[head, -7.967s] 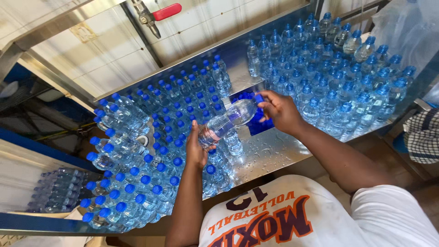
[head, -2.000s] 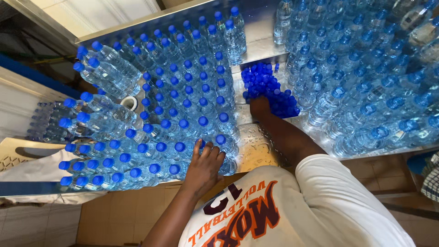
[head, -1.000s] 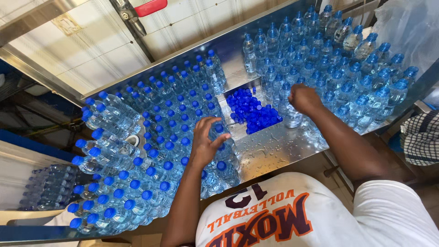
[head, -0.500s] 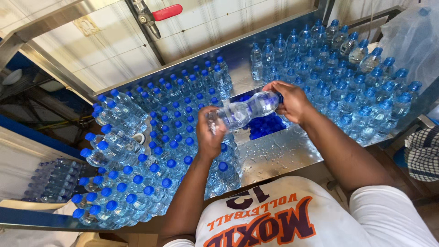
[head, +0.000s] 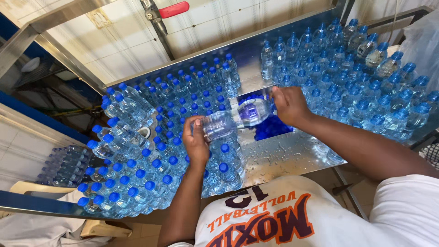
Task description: The person fills empty plastic bottles with water at a filling station and then caps them by hand from a bin of blue lids.
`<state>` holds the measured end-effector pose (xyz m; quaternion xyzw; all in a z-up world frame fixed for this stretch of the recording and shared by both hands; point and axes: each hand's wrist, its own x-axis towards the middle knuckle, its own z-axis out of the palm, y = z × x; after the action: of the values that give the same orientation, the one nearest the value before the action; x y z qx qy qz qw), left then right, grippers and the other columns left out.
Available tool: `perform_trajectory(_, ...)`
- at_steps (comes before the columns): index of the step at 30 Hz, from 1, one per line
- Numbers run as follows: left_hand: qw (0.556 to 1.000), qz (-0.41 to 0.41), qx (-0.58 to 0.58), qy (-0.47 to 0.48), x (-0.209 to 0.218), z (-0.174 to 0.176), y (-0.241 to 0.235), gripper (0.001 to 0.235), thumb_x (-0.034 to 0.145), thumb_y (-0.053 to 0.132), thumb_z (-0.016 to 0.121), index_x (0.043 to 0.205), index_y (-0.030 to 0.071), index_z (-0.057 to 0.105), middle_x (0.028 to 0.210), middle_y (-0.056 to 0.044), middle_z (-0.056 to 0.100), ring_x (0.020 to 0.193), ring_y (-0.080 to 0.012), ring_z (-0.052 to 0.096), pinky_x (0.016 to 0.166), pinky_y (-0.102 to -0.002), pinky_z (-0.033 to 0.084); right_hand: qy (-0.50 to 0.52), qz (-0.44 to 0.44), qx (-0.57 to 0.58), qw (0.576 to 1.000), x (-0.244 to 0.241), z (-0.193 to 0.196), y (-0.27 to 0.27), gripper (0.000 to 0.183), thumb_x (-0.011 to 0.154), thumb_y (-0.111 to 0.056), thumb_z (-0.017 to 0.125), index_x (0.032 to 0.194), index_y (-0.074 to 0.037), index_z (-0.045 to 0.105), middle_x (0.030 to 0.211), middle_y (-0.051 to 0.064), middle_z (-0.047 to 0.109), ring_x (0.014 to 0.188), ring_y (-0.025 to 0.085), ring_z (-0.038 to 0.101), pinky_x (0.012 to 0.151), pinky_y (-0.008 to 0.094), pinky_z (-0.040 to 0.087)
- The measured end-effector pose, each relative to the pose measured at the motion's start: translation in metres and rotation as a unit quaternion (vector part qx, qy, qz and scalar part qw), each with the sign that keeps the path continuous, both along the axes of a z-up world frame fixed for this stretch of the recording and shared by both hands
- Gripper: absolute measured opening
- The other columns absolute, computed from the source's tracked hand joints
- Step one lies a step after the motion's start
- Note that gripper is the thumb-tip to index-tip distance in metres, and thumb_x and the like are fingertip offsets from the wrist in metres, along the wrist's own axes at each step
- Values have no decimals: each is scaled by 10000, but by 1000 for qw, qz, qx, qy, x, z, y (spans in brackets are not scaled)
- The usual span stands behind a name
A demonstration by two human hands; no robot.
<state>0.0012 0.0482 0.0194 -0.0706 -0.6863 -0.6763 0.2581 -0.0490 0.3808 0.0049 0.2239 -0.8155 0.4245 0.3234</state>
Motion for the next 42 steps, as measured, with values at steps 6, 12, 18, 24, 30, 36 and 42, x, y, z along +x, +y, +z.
perform_trajectory(6,941,-134,235,-203,-30,2,-24,596,1045,412,722,1449,5,558,855,-170,666,437,-242,660,256,-190,392,330,-84,190,921,4,19,-7,530,1143,-577,546,841,-173,711,767,48,623,683,267,639,651,414,543)
perform_trajectory(12,999,32,9,-31,-12,6,0,239,1131,315,604,1184,155,773,683,-19,510,443,-110,537,343,-209,449,173,44,-26,984,-19,28,-16,575,1210,-187,394,651,-117,511,570,68,473,510,359,498,538,445,433)
perform_trajectory(18,865,78,-253,427,-49,-17,12,449,926,430,792,1097,16,831,1101,-203,775,963,-406,797,891,-474,650,-417,272,-412,763,-73,-8,-27,733,997,-857,591,883,-134,634,589,-9,625,433,72,541,388,217,512)
perform_trajectory(24,983,-111,-136,-51,-29,24,63,806,1049,414,698,1585,-84,358,1535,-442,511,1504,-666,414,1288,-688,287,-262,541,-424,678,-38,6,-66,590,848,-428,948,1168,10,716,903,126,836,729,277,809,636,553,695)
perform_trajectory(30,950,-165,138,-226,-20,59,61,976,1109,643,387,1753,206,-203,1845,-320,-24,1654,-602,150,1311,-773,222,-291,25,-336,895,-246,-169,-40,519,928,-237,986,1225,32,657,947,178,808,539,250,753,379,287,628)
perform_trajectory(36,929,-85,221,-284,-17,49,39,1014,1080,752,250,1745,156,-229,1823,-358,-36,1635,-650,122,1293,-807,142,-255,-310,-66,913,-407,-283,-10,1229,771,-628,1076,1557,110,485,1230,268,773,1197,439,771,1086,547,596)
perform_trajectory(42,932,-53,194,-301,-8,-4,2,1021,1091,768,249,1787,65,-5,1820,-327,200,1641,-594,226,1287,-666,262,-363,-231,-79,899,-431,-253,-39,1008,896,-398,1069,1622,-93,440,1500,150,660,1394,366,686,1239,548,482)
